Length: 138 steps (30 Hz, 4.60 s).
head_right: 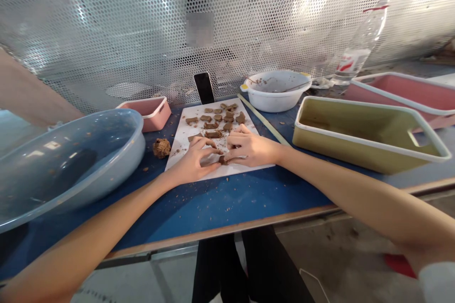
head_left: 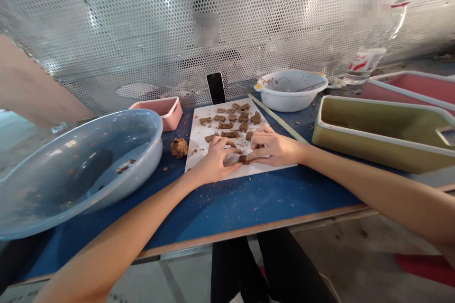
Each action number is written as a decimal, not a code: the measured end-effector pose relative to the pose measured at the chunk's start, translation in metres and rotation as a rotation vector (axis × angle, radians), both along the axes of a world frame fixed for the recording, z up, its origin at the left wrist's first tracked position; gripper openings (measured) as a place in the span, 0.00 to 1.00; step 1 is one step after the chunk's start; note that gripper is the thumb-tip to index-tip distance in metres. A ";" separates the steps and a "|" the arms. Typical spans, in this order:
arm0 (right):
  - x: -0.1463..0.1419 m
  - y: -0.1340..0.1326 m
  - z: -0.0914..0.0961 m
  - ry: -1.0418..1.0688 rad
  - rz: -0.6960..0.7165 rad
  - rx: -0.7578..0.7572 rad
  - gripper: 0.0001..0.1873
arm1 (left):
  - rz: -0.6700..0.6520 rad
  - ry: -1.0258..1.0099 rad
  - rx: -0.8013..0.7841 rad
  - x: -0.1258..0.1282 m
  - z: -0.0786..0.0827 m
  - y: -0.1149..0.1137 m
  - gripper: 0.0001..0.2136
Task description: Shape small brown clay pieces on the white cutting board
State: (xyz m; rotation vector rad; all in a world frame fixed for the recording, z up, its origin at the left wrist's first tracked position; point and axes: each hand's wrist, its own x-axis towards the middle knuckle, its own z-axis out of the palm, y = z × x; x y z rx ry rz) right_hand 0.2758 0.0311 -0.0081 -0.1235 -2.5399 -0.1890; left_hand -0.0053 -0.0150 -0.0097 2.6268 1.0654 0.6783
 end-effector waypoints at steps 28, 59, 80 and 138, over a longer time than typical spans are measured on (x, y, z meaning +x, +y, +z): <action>0.000 0.001 -0.001 -0.073 -0.018 -0.012 0.13 | 0.052 -0.097 -0.052 0.007 -0.006 0.004 0.29; -0.013 -0.007 0.005 -0.158 -0.296 -0.337 0.22 | 0.151 -0.185 0.051 -0.004 -0.005 0.003 0.14; -0.003 -0.010 0.007 -0.030 -0.089 -0.274 0.14 | -0.018 -0.093 0.006 -0.002 0.005 -0.002 0.03; -0.004 -0.018 0.015 -0.094 -0.111 -0.164 0.13 | -0.045 -0.031 0.101 -0.003 0.012 -0.004 0.04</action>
